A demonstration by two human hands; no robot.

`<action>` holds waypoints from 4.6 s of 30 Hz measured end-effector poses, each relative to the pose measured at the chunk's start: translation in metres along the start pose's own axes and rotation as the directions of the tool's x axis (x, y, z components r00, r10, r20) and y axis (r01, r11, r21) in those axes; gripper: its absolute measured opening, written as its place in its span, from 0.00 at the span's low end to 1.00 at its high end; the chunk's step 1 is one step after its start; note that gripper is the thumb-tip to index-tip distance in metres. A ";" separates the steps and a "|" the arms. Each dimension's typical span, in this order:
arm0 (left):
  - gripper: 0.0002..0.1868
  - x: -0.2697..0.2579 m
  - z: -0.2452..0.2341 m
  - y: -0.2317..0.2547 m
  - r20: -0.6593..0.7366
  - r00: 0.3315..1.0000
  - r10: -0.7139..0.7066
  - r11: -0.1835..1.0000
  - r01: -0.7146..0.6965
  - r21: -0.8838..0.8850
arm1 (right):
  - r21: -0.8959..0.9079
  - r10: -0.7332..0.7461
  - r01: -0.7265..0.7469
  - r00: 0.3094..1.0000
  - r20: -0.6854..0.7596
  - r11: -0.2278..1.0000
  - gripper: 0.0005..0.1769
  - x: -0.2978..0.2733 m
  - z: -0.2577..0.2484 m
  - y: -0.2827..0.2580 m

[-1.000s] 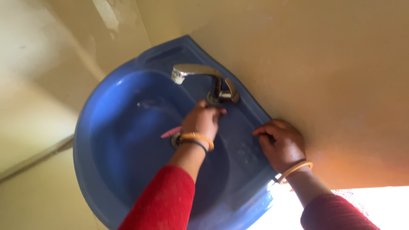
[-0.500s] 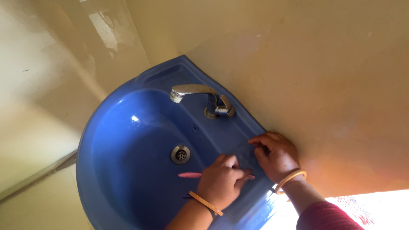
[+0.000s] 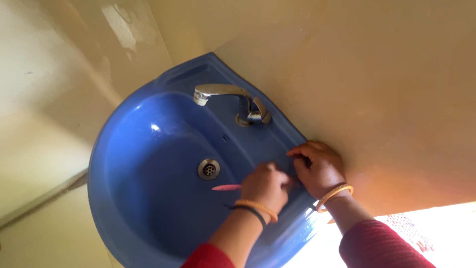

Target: The person uses a toothbrush to scrub the base of a decorative pillar, then moves to a blue sink. They turn on the tap, wet the toothbrush, and scrub the interior basin, drain, and faucet area of the sink.

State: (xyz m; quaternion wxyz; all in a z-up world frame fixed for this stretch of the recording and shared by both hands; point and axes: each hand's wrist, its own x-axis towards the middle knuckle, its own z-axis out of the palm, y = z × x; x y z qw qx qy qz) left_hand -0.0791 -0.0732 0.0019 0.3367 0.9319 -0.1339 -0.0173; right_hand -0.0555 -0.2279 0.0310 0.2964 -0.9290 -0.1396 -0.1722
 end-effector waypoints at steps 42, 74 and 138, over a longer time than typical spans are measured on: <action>0.23 -0.063 -0.028 -0.032 0.137 0.893 -0.428 0.411 0.328 -0.851 | 0.169 0.471 -0.650 0.682 0.560 0.741 0.22 -0.096 -0.007 -0.031; 0.33 -0.164 -0.178 -0.115 0.314 0.839 -0.445 0.804 0.220 0.552 | -0.705 0.573 -0.255 0.778 0.257 0.662 0.15 -0.116 -0.006 -0.140; 0.16 -0.133 -0.141 -0.110 -0.229 0.564 -0.793 0.515 0.822 0.244 | 0.049 -0.025 0.021 0.996 0.083 0.999 0.26 0.040 0.006 -0.052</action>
